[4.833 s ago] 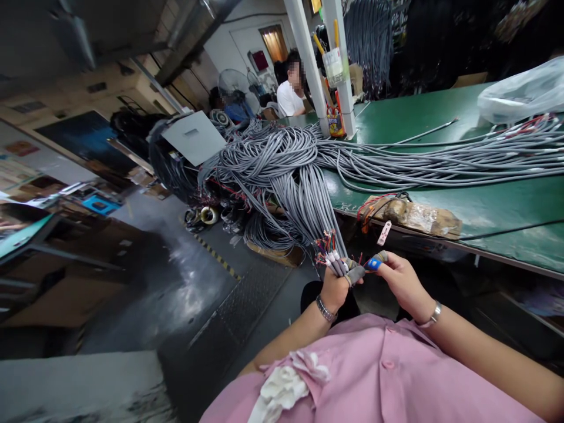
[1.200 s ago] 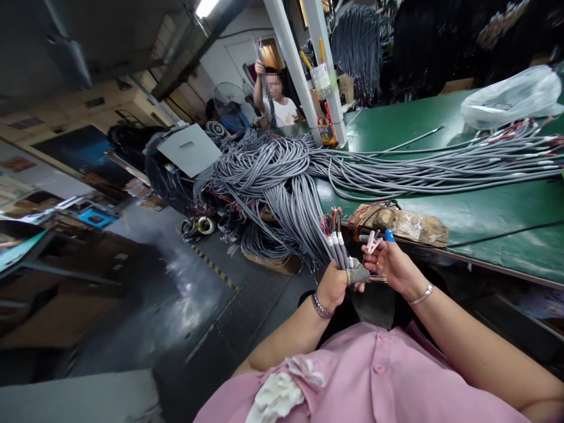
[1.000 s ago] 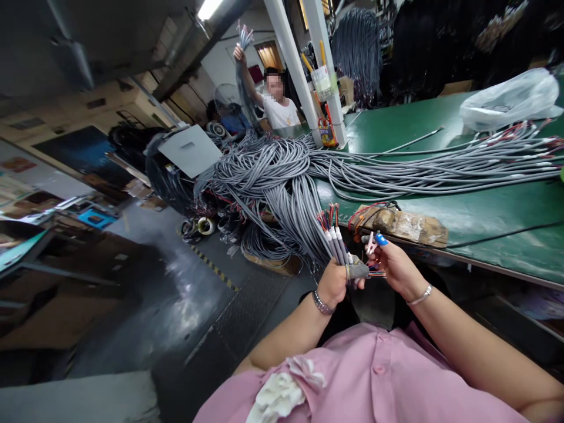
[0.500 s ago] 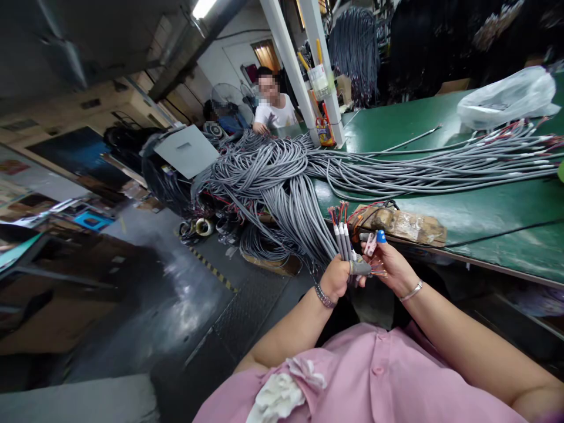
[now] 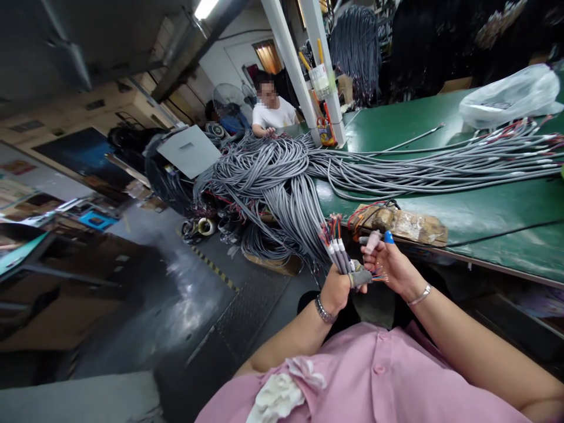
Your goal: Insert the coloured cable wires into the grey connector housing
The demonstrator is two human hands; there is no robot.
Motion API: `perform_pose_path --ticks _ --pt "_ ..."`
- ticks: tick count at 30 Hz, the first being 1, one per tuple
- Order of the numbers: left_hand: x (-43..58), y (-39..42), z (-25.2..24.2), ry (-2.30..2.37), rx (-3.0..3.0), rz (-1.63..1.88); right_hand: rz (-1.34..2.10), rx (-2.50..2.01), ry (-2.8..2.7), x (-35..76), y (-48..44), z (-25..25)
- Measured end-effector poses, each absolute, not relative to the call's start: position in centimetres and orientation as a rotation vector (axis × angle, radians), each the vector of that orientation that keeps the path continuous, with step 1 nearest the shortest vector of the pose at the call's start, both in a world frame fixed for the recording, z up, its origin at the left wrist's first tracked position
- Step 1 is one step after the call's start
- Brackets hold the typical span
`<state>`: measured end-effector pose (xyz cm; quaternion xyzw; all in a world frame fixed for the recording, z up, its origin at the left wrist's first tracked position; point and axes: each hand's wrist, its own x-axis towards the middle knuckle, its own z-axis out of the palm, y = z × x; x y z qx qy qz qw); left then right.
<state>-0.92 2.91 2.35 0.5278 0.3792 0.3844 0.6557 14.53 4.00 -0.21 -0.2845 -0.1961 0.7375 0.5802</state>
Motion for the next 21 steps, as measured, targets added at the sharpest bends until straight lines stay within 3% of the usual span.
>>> perform_pose_path --ticks 8,21 --pt "0.3 2.1 2.7 0.892 1.177 1.062 1.543 -0.716 -0.522 14.3 4.0 -0.8" --pt "1.2 2.6 2.0 0.904 1.142 1.115 1.704 -0.577 -0.258 13.8 5.6 -1.4"
